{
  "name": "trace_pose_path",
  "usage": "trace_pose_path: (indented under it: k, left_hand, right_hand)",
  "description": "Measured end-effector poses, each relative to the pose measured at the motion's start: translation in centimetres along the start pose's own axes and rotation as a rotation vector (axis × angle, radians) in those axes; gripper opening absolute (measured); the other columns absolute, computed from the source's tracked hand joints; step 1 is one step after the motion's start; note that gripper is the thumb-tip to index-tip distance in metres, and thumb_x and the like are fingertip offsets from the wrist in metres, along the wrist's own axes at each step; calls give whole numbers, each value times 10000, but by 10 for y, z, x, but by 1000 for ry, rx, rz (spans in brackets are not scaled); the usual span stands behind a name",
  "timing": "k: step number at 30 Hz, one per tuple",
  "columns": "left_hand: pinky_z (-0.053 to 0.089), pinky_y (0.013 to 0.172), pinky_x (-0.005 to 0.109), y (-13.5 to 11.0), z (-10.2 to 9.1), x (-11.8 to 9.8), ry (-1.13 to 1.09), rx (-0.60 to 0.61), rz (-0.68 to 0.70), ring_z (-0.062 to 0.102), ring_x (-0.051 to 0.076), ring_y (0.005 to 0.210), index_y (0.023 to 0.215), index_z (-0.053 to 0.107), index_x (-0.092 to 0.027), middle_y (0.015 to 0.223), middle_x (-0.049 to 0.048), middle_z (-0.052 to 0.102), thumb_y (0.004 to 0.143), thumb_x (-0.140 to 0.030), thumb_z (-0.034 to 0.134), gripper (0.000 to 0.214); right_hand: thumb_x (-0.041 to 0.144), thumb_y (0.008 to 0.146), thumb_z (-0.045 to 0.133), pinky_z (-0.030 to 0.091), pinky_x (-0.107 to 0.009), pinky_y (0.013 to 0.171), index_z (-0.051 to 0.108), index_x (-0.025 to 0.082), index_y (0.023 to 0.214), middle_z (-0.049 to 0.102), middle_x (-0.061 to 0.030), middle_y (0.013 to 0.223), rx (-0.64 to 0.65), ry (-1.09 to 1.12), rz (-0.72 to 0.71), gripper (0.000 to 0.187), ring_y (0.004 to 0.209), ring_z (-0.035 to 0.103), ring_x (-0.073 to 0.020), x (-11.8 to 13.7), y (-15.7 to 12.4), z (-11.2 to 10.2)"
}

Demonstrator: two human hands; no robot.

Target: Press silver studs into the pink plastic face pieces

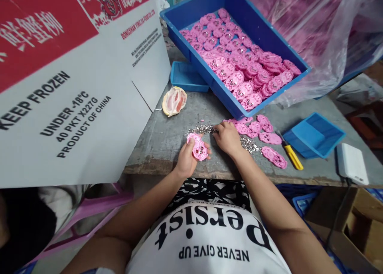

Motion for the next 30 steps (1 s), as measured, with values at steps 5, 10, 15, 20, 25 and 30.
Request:
trace_pose_path:
  k: [5,10,15,20,25,30]
  left_hand:
    - [518,471,280,-20,-7,-6,47,-25,46,679,194,591,1167,590,-128,767,53,708,799,-640,705,640]
    - [545,547,298,-21,-37,-43,41,-135,168,719,223,666,1107,627,-136,745,58,719,781,-626,726,597]
    - [563,754,321,-8,-76,-80,90,-292,340,746,236,826,1053,677,-135,761,80,752,819,-605,697,526]
    - [497,1008,334,25,-81,-75,26,-335,328,708,231,1101,987,719,-149,1044,112,783,889,-491,644,363]
    - [437,1117,367,45,-68,-62,-112,-335,235,675,224,1185,976,718,-129,1127,134,764,977,-400,506,345]
    - [441,1127,375,43,-64,-56,-204,-328,134,678,222,1180,1023,680,-122,1198,164,732,1019,-402,409,389]
  right_hand:
    - [253,976,527,460,-457,954,715,165,1219,676,-158,1214,-25,13,-105,319,1087,553,-323,23,19,6]
    - [316,976,569,452,-479,1038,677,178,1307,638,-146,1373,34,65,-212,375,1192,548,-322,34,11,26]
    - [343,1004,527,471,-481,1027,710,187,1240,659,-130,1348,60,158,-323,337,1187,582,-303,29,-26,21]
    - [332,1004,516,485,-477,1020,743,195,1160,684,-133,1304,20,199,-286,308,1164,610,-296,38,-14,11]
    - [297,986,555,441,-489,1106,642,154,1354,559,-145,1499,179,132,-393,405,1322,537,-322,79,-7,28]
    - [246,982,547,457,-490,1077,718,194,1230,657,-115,1386,185,197,-441,306,1250,589,-294,71,-30,21]
Point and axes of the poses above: each hand's wrist, its own y-axis towards the middle knuckle, its own z-axis out of the palm, x = y × z, the point moved 10 cm from there along y, towards the middle knuckle
